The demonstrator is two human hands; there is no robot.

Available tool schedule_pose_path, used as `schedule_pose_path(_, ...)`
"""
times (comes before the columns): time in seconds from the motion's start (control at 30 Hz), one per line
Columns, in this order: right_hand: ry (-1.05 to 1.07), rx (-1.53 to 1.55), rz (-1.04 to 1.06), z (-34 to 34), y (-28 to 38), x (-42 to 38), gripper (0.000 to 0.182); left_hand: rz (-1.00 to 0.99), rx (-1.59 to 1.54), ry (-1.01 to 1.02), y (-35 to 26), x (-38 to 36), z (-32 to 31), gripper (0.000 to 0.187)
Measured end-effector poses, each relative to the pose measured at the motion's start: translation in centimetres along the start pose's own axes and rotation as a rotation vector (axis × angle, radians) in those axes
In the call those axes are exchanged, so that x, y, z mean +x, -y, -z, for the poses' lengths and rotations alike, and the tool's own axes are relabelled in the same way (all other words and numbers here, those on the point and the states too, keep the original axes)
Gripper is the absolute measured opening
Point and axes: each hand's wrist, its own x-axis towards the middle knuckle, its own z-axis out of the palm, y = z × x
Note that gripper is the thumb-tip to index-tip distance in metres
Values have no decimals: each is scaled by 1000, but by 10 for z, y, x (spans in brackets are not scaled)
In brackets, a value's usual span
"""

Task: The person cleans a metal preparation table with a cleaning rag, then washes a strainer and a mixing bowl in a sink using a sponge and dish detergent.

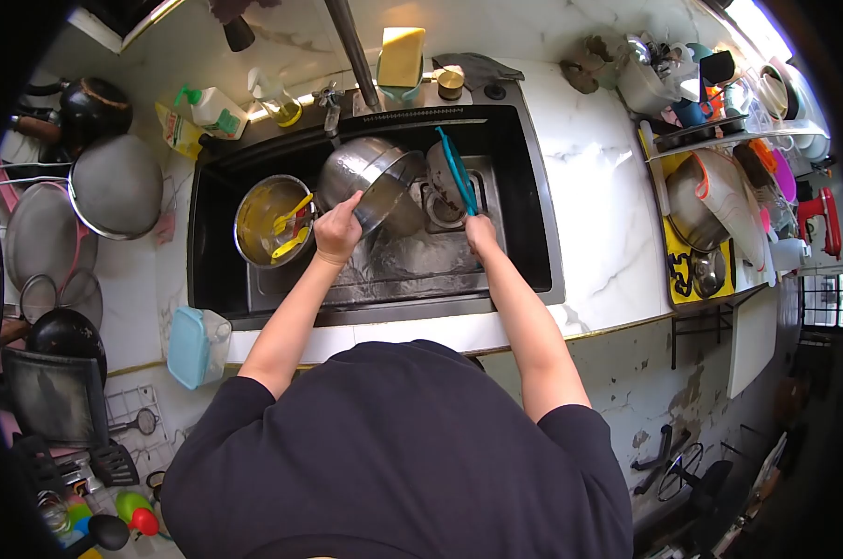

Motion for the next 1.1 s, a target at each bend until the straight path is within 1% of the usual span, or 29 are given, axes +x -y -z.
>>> schedule_pose_path(0.03, 2, -8, 1, 0, 0, 1, 12, -38, 7, -20, 2, 2, 5, 46)
schedule_pose_path(0.1, 11, -20, 3, -2, -2, 1, 12, -49, -4, -47, 4, 4, 16, 44)
schedule_pose_path(0.17, -45, -102, 59, -2, -4, 3, 25, -83, -20, -107, 4, 6, 29, 43)
schedule_pose_path(0.23, -14, -160, 111, -5, -8, 7, 22, -86, -8, -140, 3, 4, 43, 43)
schedule_pose_path(0.3, 249, 8, 75, -7, -7, -3, 17, -62, 15, -157, 4, -2, 57, 43)
schedule_pose_path(0.33, 302, 55, -2, -13, -6, -7, 11, -46, 8, -160, 5, -5, 64, 42)
schedule_pose_path(0.37, 358, 44, 17, -18, -6, -11, 14, -41, 16, -166, 4, -7, 70, 42)
schedule_pose_path(0.43, 511, 4, 16, -30, -5, -15, 19, 32, 38, -249, 2, -11, 79, 40)
schedule_pose_path(0.47, 517, -4, 19, -38, 0, -20, 19, 96, 78, -262, 2, -15, 84, 37)
schedule_pose_path(0.5, 569, -15, -24, -45, 5, -24, 20, 100, 86, -267, 1, -19, 89, 37)
schedule_pose_path(0.53, 618, -24, -67, -53, 10, -29, 22, 244, 80, -297, 0, -22, 94, 37)
schedule_pose_path(0.57, 620, -27, -62, -60, 18, -35, 22, 387, 72, -326, -2, -25, 99, 36)
schedule_pose_path(0.6, 659, -49, -90, -68, 27, -41, 24, 435, 88, -355, -3, -27, 104, 37)
schedule_pose_path(0.63, 698, -72, -118, -75, 37, -47, 26, 453, 91, -400, -2, -29, 108, 37)
schedule_pose_path(0.67, 722, -32, -162, -83, 42, -49, 26, 480, 94, -404, -1, -32, 114, 37)
schedule_pose_path(0.7, 724, -35, -158, -92, 47, -49, 26, 507, 98, -406, 0, -36, 120, 37)
schedule_pose_path(0.77, 758, 44, -295, -107, 59, -48, 26, 514, 102, -421, 2, -43, 131, 37)
schedule_pose_path(0.8, 795, 64, -314, -113, 63, -47, 26, 510, 138, -422, 3, -45, 137, 37)
schedule_pose_path(0.93, 814, 134, -341, -136, 86, -43, 28, 539, 194, -439, 6, -51, 154, 36)
schedule_pose_path(1.1, 827, 35, -311, -156, 128, -32, 33, 608, 180, -449, 6, -59, 159, 35)
